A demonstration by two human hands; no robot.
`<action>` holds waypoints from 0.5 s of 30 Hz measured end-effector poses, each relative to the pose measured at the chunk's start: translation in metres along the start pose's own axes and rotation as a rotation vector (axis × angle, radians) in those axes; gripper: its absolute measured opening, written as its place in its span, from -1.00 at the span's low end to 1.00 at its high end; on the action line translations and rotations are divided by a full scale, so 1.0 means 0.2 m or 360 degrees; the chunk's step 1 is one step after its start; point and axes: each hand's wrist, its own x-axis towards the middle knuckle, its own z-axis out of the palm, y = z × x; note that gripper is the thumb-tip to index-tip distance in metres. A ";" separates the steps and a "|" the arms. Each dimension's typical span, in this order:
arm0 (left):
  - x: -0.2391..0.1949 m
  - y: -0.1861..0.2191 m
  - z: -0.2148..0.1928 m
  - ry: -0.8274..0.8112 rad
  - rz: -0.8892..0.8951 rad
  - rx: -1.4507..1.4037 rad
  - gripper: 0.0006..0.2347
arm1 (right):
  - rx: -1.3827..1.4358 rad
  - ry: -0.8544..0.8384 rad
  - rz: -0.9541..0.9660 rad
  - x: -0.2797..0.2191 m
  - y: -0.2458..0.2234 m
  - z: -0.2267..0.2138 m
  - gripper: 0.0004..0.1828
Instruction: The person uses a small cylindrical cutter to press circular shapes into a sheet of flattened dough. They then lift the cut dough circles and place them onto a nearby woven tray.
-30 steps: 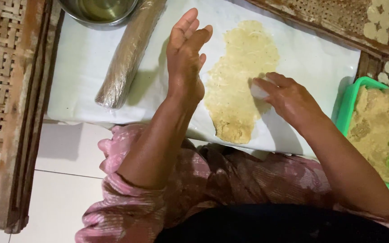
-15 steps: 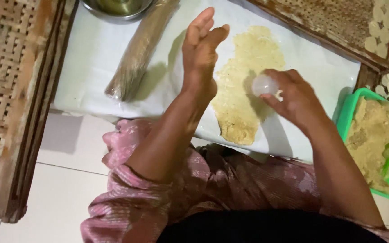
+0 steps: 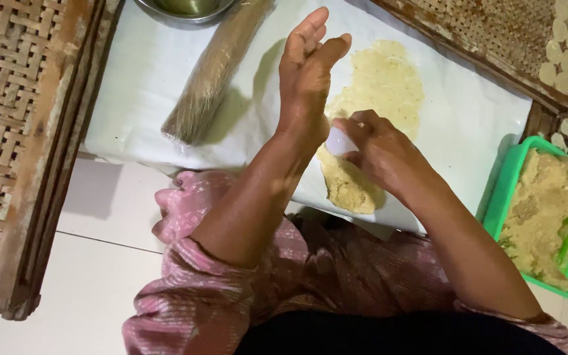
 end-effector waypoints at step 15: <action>0.00 -0.04 -0.02 -0.0067 0.0051 0.0021 -0.47 | -0.0134 -0.0232 0.0200 0.06 -0.07 0.01 -0.20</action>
